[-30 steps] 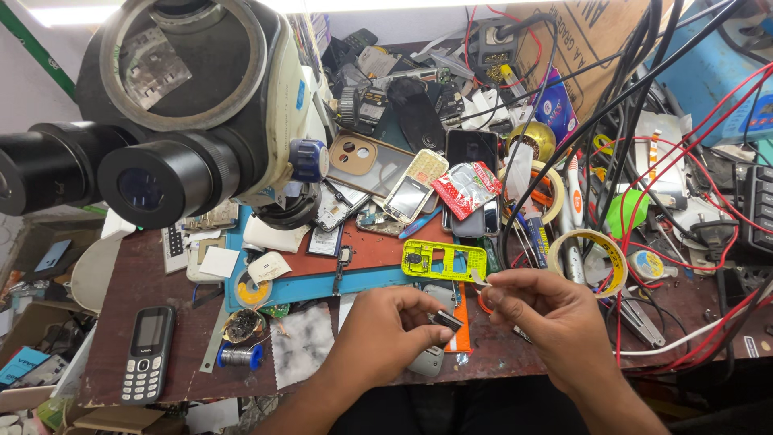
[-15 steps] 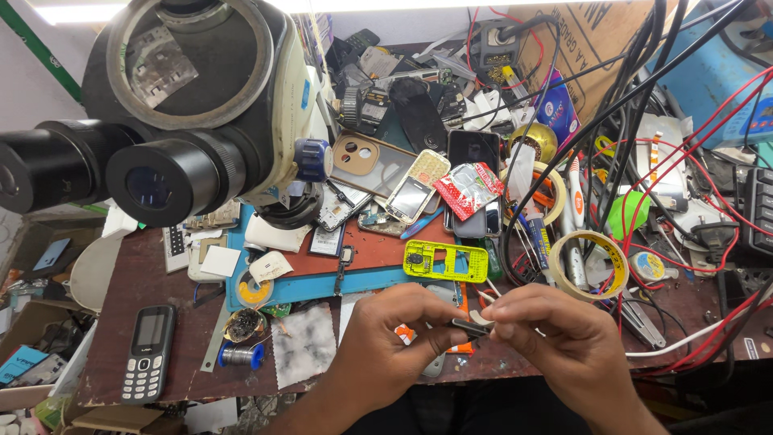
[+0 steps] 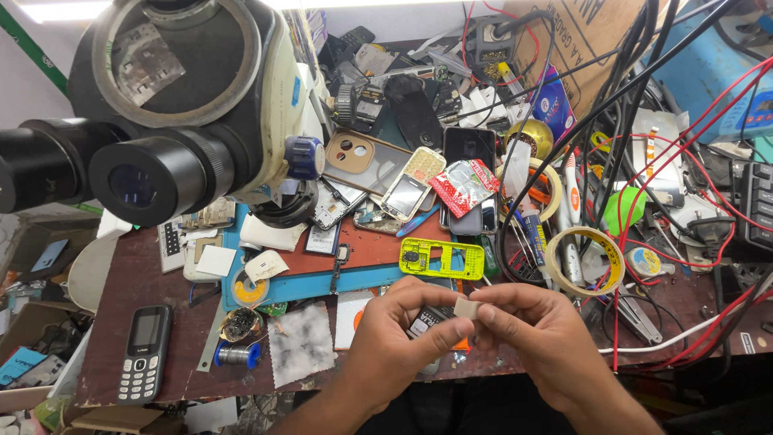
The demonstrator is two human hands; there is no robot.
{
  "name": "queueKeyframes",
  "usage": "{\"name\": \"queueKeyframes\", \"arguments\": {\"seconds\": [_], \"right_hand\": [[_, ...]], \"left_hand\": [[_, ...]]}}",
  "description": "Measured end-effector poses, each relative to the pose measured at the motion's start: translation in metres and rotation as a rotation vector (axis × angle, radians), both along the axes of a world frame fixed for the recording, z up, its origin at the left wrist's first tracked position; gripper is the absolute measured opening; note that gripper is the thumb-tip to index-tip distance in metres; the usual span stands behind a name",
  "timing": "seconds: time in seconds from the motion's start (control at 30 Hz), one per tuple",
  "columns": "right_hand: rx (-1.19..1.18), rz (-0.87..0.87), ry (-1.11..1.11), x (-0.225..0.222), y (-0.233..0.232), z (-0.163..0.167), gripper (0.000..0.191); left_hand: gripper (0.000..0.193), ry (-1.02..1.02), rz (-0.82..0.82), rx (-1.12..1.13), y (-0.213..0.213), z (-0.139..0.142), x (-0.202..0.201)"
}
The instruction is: The person holds a small feature phone at a cluttered repair workbench, opens its back cover and removes the battery. They use a soldering iron on the phone's internal board, work on it with tweezers, then peel and handle a piece of tape.
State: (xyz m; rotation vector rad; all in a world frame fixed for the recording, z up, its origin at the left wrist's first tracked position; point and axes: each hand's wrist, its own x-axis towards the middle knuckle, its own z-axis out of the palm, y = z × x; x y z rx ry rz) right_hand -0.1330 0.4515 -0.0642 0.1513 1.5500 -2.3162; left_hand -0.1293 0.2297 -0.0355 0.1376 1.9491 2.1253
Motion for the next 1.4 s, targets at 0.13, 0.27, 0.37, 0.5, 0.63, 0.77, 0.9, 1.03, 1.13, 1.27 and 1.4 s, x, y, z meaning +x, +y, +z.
{"name": "queueKeyframes", "arguments": {"seconds": [0.13, 0.27, 0.37, 0.5, 0.63, 0.77, 0.9, 1.03, 1.13, 1.27, 1.4], "right_hand": [[-0.018, 0.020, -0.011, -0.001, 0.000, 0.001, 0.026], [0.002, 0.010, -0.030, -0.001, 0.000, 0.001, 0.027], [0.068, -0.003, -0.016, -0.001, 0.000, 0.001, 0.025], [0.175, -0.012, 0.056, -0.001, 0.001, 0.000, 0.022], [0.221, -0.022, 0.026, 0.000, 0.003, -0.002, 0.023], [0.223, -0.016, 0.051, 0.001, 0.005, -0.006, 0.022], [0.158, 0.011, 0.062, 0.000, 0.006, -0.007, 0.021], [0.058, 0.049, 0.033, -0.002, 0.007, -0.005, 0.020], [0.063, 0.053, 0.052, -0.002, 0.010, -0.003, 0.020], [0.139, 0.062, 0.147, -0.001, 0.016, -0.001, 0.022], [0.132, 0.087, 0.075, -0.005, 0.018, -0.003, 0.019]], "left_hand": [[0.021, 0.149, -0.006, -0.042, -0.002, 0.007, -0.001], [0.018, 0.044, 0.039, 0.033, -0.001, 0.006, -0.002], [0.016, -0.074, 0.056, 0.165, 0.000, 0.003, -0.002], [0.016, -0.126, 0.036, 0.192, -0.001, 0.001, -0.001], [0.017, -0.066, 0.021, 0.208, -0.001, -0.002, -0.001], [0.015, -0.105, 0.064, 0.233, 0.000, -0.007, -0.001], [0.012, -0.172, 0.046, 0.315, 0.000, -0.012, 0.000], [0.012, -0.162, 0.010, 0.357, -0.002, -0.014, 0.000], [0.012, -0.141, -0.005, 0.347, -0.003, -0.014, -0.002], [0.010, -0.115, -0.022, 0.319, -0.005, -0.014, -0.004], [0.011, -0.108, -0.051, 0.289, -0.007, -0.014, -0.005]]}}
